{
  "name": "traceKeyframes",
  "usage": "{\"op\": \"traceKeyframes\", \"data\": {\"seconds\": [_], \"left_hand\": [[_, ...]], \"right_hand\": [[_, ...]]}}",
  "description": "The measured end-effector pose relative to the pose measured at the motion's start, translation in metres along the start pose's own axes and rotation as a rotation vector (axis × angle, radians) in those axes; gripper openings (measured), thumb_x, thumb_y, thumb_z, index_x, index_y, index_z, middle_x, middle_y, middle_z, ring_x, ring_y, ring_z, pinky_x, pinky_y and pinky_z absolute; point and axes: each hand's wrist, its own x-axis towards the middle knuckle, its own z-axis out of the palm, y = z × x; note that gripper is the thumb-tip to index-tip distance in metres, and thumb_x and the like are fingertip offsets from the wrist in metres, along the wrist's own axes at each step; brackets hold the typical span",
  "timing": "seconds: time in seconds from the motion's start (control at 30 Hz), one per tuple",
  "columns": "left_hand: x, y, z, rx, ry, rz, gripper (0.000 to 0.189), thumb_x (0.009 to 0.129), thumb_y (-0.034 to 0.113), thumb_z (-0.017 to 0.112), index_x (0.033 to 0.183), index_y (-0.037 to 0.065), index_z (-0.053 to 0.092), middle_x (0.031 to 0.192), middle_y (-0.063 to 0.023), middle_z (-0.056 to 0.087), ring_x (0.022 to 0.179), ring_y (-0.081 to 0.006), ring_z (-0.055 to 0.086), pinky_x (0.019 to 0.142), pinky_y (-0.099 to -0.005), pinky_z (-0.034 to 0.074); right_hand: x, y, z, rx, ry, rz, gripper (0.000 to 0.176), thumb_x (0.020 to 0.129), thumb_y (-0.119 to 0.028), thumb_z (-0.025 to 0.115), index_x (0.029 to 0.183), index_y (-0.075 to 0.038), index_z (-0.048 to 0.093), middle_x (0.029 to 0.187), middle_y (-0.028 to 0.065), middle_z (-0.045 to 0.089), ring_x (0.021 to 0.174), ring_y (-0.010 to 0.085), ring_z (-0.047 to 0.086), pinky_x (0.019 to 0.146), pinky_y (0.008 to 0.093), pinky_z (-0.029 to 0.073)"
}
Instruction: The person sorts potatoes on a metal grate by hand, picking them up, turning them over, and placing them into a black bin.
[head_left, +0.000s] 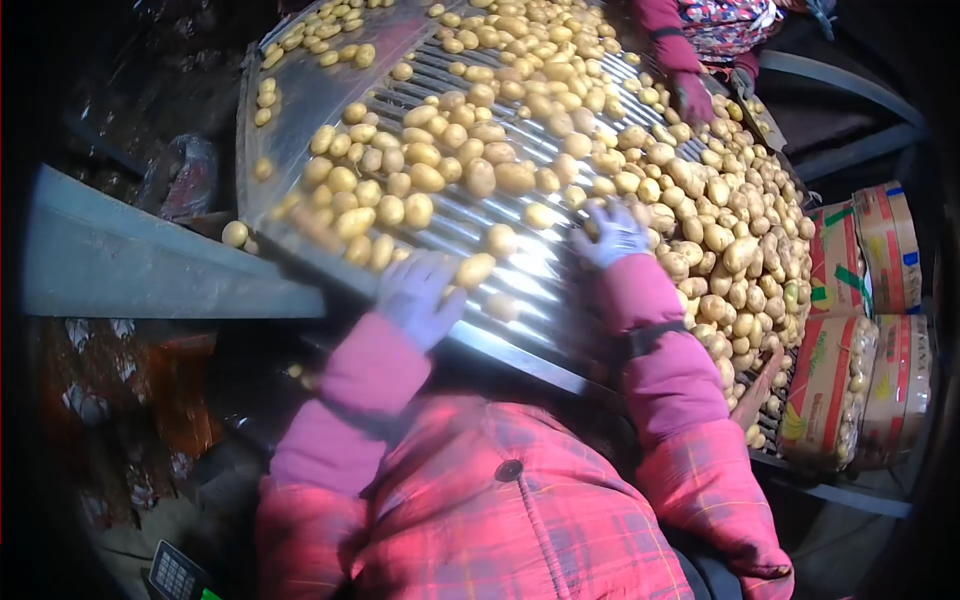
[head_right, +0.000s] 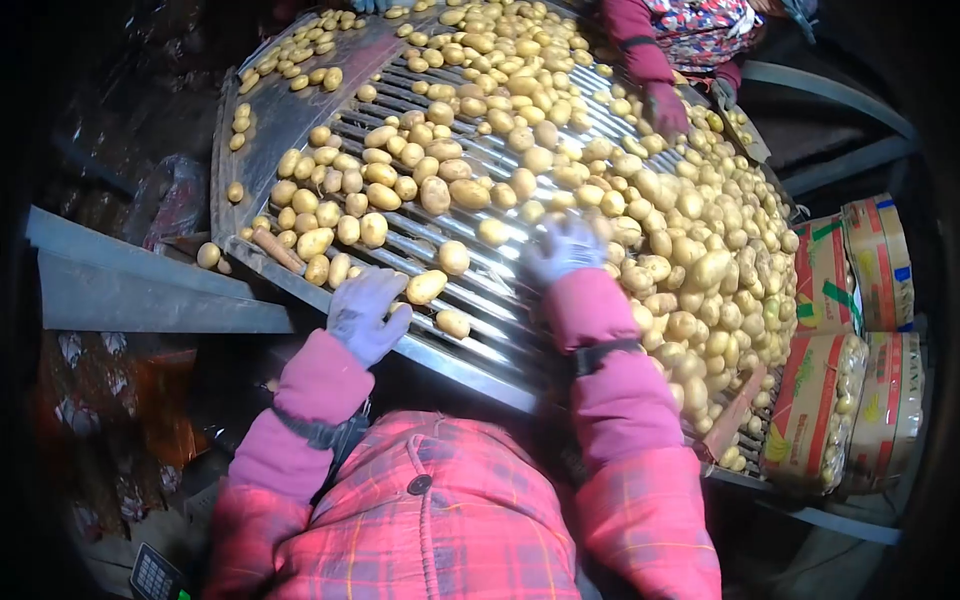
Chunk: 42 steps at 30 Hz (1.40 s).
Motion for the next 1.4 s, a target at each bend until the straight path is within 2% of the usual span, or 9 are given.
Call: {"op": "traceKeyframes", "data": {"seconds": [0.2, 0.3, 0.4, 0.53, 0.67, 1.07, 1.17, 1.2, 1.4], "left_hand": [[0.015, -0.006, 0.0, 0.108, -0.199, -0.193, 0.041, 0.077, 0.032, 0.06, 0.11, 0.007, 0.057, 0.098, -0.0132, 0.058, 0.09, -0.0331, 0.057, 0.078, -0.044, 0.044], [0.012, -0.01, 0.001, 0.117, -0.132, -0.172, 0.039, 0.078, 0.031, 0.06, 0.11, 0.009, 0.057, 0.097, -0.0126, 0.057, 0.09, -0.0328, 0.056, 0.078, -0.0445, 0.043], [0.016, -0.004, -0.003, 0.107, -0.205, -0.21, 0.04, 0.078, 0.031, 0.06, 0.111, 0.009, 0.057, 0.102, -0.0118, 0.057, 0.092, -0.0322, 0.057, 0.081, -0.0448, 0.043], [0.018, -0.002, -0.001, 0.141, -0.243, -0.232, 0.042, 0.078, 0.032, 0.06, 0.114, 0.01, 0.057, 0.112, -0.0114, 0.058, 0.097, -0.0311, 0.058, 0.085, -0.0441, 0.043], [0.013, -0.007, 0.002, 0.151, -0.148, -0.182, 0.043, 0.077, 0.03, 0.062, 0.114, 0.008, 0.057, 0.111, -0.0115, 0.058, 0.096, -0.0311, 0.058, 0.083, -0.0443, 0.044], [0.014, -0.005, 0.001, 0.141, -0.099, -0.166, 0.044, 0.079, 0.031, 0.061, 0.116, 0.008, 0.056, 0.106, -0.0137, 0.061, 0.097, -0.0323, 0.058, 0.086, -0.0447, 0.044], [0.018, 0.001, -0.005, 0.207, -0.258, -0.221, 0.045, 0.08, 0.033, 0.06, 0.118, 0.009, 0.055, 0.109, -0.0143, 0.06, 0.1, -0.0328, 0.057, 0.086, -0.0449, 0.044], [0.016, 0.0, -0.003, 0.207, -0.225, -0.21, 0.045, 0.08, 0.033, 0.06, 0.117, 0.008, 0.055, 0.11, -0.0142, 0.06, 0.101, -0.0325, 0.056, 0.087, -0.0451, 0.043], [0.018, -0.001, 0.002, 0.229, -0.229, -0.201, 0.044, 0.08, 0.032, 0.06, 0.117, 0.007, 0.056, 0.107, -0.0149, 0.06, 0.1, -0.0327, 0.056, 0.088, -0.0441, 0.043]], "right_hand": [[-0.008, -0.015, -0.026, 0.795, 0.215, 0.123, 0.04, 0.073, -0.03, 0.069, 0.108, -0.013, 0.061, 0.106, 0.0165, 0.058, 0.096, 0.0367, 0.057, 0.084, 0.0447, 0.046], [-0.074, 0.065, -0.026, 0.304, 0.486, 0.427, 0.041, 0.078, -0.024, 0.065, 0.113, -0.004, 0.06, 0.107, 0.0187, 0.059, 0.098, 0.0357, 0.057, 0.087, 0.0426, 0.046], [-0.167, 0.112, 0.031, 0.008, 0.136, 0.808, 0.056, 0.079, -0.037, 0.062, 0.124, -0.005, 0.054, 0.129, 0.0233, 0.047, 0.114, 0.0392, 0.049, 0.094, 0.0457, 0.042], [-0.164, 0.075, 0.02, 0.218, 0.078, 0.825, 0.064, 0.076, -0.037, 0.06, 0.133, -0.009, 0.047, 0.136, 0.0299, 0.036, 0.122, 0.0422, 0.043, 0.1, 0.0441, 0.038], [-0.11, 0.039, 0.021, 0.693, 0.044, 0.692, 0.06, 0.076, -0.033, 0.058, 0.133, -0.018, 0.046, 0.13, 0.0233, 0.046, 0.117, 0.0405, 0.047, 0.098, 0.0445, 0.04], [-0.029, -0.089, -0.014, 0.878, 0.027, 0.19, 0.073, 0.076, -0.04, 0.062, 0.141, -0.021, 0.034, 0.136, 0.0255, 0.034, 0.122, 0.0456, 0.037, 0.1, 0.0534, 0.035], [-0.019, -0.049, -0.035, 1.109, -0.066, 0.084, 0.052, 0.079, -0.035, 0.061, 0.125, -0.013, 0.052, 0.113, 0.0199, 0.058, 0.108, 0.0372, 0.053, 0.097, 0.0462, 0.039], [-0.015, -0.033, -0.019, 1.198, 0.238, 0.137, 0.034, 0.082, -0.028, 0.059, 0.11, -0.009, 0.06, 0.099, 0.0148, 0.064, 0.1, 0.0321, 0.059, 0.09, 0.0427, 0.044], [-0.011, 0.05, 0.032, 0.48, -0.102, 0.24, 0.035, 0.081, -0.036, 0.055, 0.113, -0.021, 0.06, 0.114, 0.0145, 0.059, 0.098, 0.0357, 0.058, 0.084, 0.0461, 0.047]]}}
